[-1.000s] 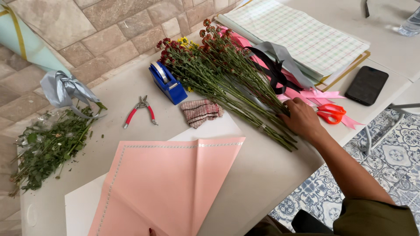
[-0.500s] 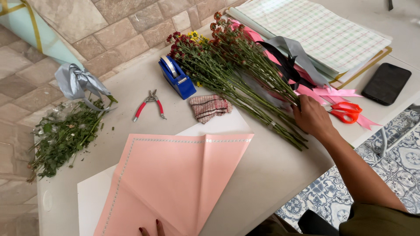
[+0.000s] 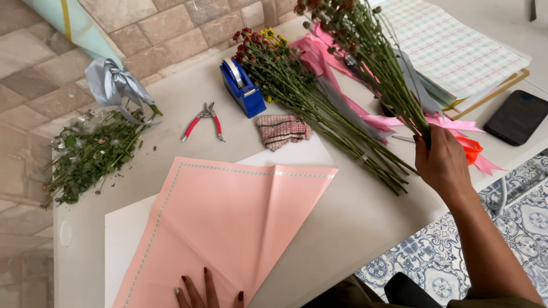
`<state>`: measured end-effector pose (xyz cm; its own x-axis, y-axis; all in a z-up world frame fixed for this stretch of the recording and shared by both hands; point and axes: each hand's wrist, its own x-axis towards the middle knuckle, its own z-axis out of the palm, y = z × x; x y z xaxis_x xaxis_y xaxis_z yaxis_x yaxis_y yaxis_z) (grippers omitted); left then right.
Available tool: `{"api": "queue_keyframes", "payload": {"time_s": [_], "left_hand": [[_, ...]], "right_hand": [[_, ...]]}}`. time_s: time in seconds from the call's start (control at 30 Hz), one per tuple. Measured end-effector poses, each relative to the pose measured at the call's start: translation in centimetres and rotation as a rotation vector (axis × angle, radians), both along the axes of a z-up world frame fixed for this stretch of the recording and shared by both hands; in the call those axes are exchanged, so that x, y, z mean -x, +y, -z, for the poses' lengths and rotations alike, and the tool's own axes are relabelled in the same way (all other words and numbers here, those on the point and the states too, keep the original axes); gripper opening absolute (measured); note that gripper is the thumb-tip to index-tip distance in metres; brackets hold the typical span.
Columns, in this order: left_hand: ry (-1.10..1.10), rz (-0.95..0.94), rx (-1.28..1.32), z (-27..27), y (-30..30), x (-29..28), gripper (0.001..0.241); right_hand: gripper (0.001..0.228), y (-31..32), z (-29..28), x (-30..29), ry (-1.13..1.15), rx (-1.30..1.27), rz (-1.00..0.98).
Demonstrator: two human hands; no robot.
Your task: The person wraps a bunch of flowers in pink and white paper and ties it with a grey ribbon.
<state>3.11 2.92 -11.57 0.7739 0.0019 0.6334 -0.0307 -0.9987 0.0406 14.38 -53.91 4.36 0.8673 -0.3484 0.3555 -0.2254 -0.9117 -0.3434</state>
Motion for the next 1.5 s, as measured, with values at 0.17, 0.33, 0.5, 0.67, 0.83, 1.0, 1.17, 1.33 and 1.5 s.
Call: {"api": "queue_keyframes", "payload": {"time_s": [0.17,0.33,0.5,0.67,0.83,1.0,1.17,1.33,1.5], "left_hand": [[0.119,-0.059,-0.053,-6.8,-2.8,1.7,0.093],[0.356,-0.307,-0.213,-8.8,-4.6,2.9,0.100],[0.426,-0.238,-0.072,-9.7,-6.1,4.0,0.095],[0.425,-0.232,-0.041,-11.5,-7.6,5.3,0.091],[0.420,-0.205,0.025,-12.5,-9.0,6.7,0.091],[0.388,-0.168,0.025,-13.2,-10.5,8.1,0.096],[0.370,-0.099,0.002,-13.3,-11.6,8.7,0.103],[0.414,-0.096,-0.039,-12.5,-12.1,9.0,0.108],[0.398,-0.126,-0.130,-11.9,-12.4,8.9,0.138]], "right_hand": [[0.013,2.2,-1.1,2.8,-0.135,0.032,-0.126],[0.018,8.2,-1.9,6.8,-0.045,-0.120,-0.169],[0.026,14.6,-1.0,10.7,0.002,-0.236,-0.367],[0.033,18.7,0.9,12.9,0.102,-0.272,-0.558],[0.030,21.3,1.7,13.6,0.145,-0.239,-0.737],[0.031,23.4,2.0,14.5,0.205,-0.236,-0.792],[0.033,24.8,2.3,14.2,0.246,-0.182,-0.807],[0.027,25.7,2.0,13.0,0.231,-0.068,-0.814],[0.030,26.3,-0.5,12.5,0.227,-0.035,-0.789]]}}
